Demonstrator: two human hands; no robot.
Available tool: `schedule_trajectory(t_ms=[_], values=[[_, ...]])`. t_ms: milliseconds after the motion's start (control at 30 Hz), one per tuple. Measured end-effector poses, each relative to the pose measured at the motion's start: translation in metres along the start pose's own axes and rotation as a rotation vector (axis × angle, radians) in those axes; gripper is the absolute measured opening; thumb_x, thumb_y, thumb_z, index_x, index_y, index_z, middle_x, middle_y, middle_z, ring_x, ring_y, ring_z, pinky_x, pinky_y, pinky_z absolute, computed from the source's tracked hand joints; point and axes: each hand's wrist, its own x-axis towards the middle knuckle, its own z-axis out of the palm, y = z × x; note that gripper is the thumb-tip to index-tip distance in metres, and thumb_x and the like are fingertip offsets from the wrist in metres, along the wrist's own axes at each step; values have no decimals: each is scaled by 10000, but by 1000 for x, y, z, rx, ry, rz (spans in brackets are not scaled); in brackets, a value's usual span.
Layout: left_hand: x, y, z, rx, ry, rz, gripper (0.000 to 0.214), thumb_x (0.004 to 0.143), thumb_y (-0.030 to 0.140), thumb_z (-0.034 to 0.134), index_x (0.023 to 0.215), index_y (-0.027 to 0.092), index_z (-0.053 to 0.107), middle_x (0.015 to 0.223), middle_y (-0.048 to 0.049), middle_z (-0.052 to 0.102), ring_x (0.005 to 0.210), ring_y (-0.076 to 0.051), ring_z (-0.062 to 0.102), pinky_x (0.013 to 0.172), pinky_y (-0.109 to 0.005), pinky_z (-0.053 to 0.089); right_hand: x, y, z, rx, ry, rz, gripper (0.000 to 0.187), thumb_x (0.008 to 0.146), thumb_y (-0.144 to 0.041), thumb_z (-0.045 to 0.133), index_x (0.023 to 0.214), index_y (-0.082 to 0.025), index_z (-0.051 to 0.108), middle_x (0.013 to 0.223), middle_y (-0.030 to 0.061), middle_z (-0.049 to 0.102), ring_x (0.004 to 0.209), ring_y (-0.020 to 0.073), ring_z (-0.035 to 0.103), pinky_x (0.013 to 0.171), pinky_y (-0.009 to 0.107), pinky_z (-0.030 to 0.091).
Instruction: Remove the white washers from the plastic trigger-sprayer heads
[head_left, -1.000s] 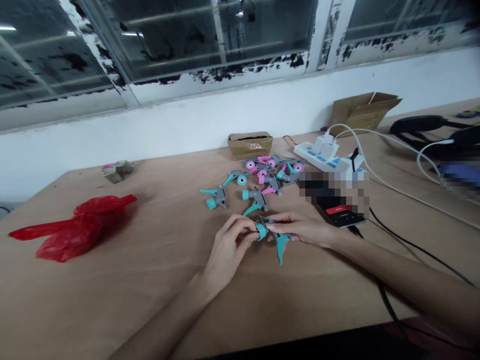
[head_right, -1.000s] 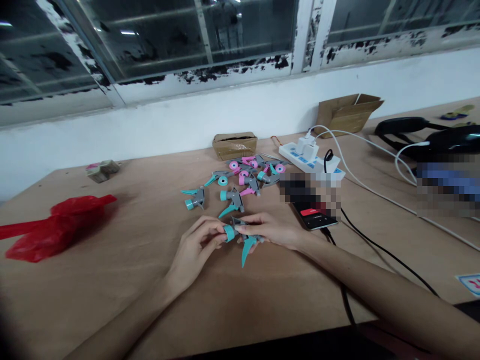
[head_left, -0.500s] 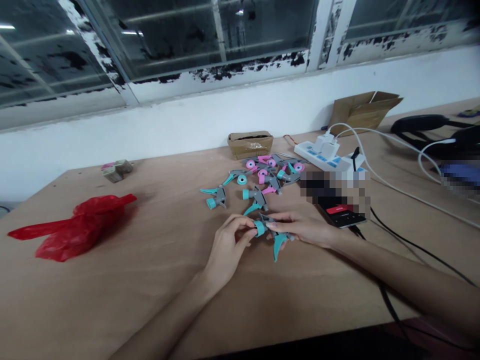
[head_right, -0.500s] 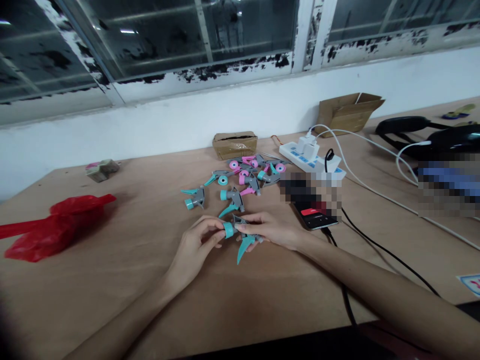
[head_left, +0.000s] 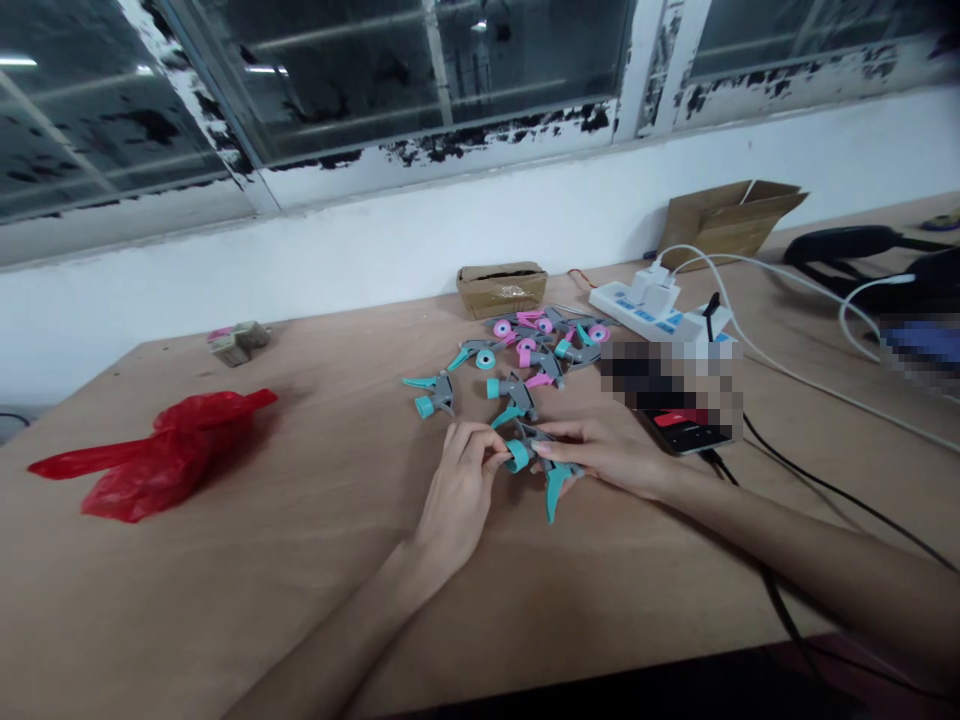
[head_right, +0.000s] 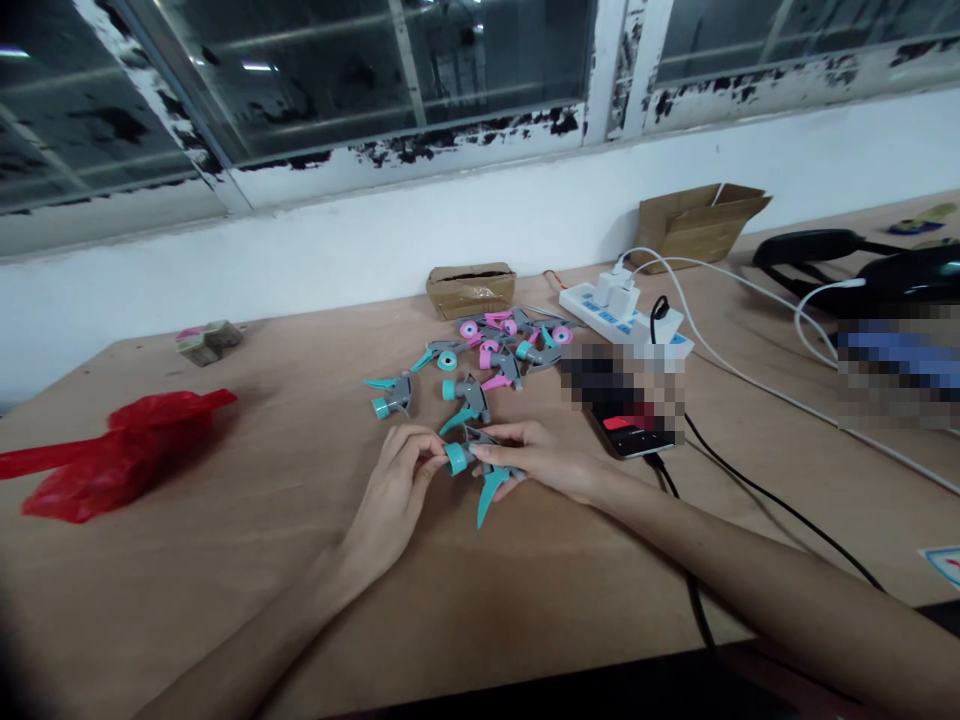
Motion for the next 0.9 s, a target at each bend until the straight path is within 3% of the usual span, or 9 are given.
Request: schedule_trajectory(t_ms=[167, 400, 533, 700, 900], values=[[-2, -1, 1, 17, 9, 27, 110, 891, 110, 459, 811, 177, 494, 900, -37, 526, 872, -174, 489, 767, -319, 447, -1, 0, -1, 23, 39, 18, 380, 761, -376, 679, 1092, -190, 657, 923, 73, 639, 881, 162, 604, 628, 233, 559], [-5, -1, -6, 30, 48, 178, 113, 870, 159, 527, 922, 223, 603, 970, -32, 569, 917, -178, 519, 798, -345, 474, -1, -1, -2, -9, 13, 24, 385, 775, -356, 672, 1122, -193, 638, 944, 69, 645, 852, 149, 619, 624, 224, 549], [-4, -2, -6, 36, 69, 169, 122, 863, 168, 539, 916, 230, 630, 1006, -40, 560, 927, -184, 516, 791, -357, 481, 0, -2, -3, -21, 5, 6, 362, 779, -367, 665, 1096, -192, 650, 936, 69, 645, 872, 161, 617, 649, 244, 553], [0, -4, -4, 23, 63, 112, 106, 859, 153, 542, 832, 203, 632, 887, -25, 573, 873, -170, 526, 792, -341, 472, -1, -4, 3, -15, 36, 7, 334, 779, -358, 662, 1052, -166, 658, 888, 66, 640, 853, 159, 615, 636, 243, 556], [1, -4, -1, 165, 154, 222, 146, 879, 113, 486, 861, 188, 610, 893, -38, 590, 848, -169, 513, 756, -315, 471, 0, -2, 4, 73, 80, 3, 317, 768, -363, 674, 1007, -155, 667, 868, 60, 639, 824, 143, 610, 615, 226, 558]])
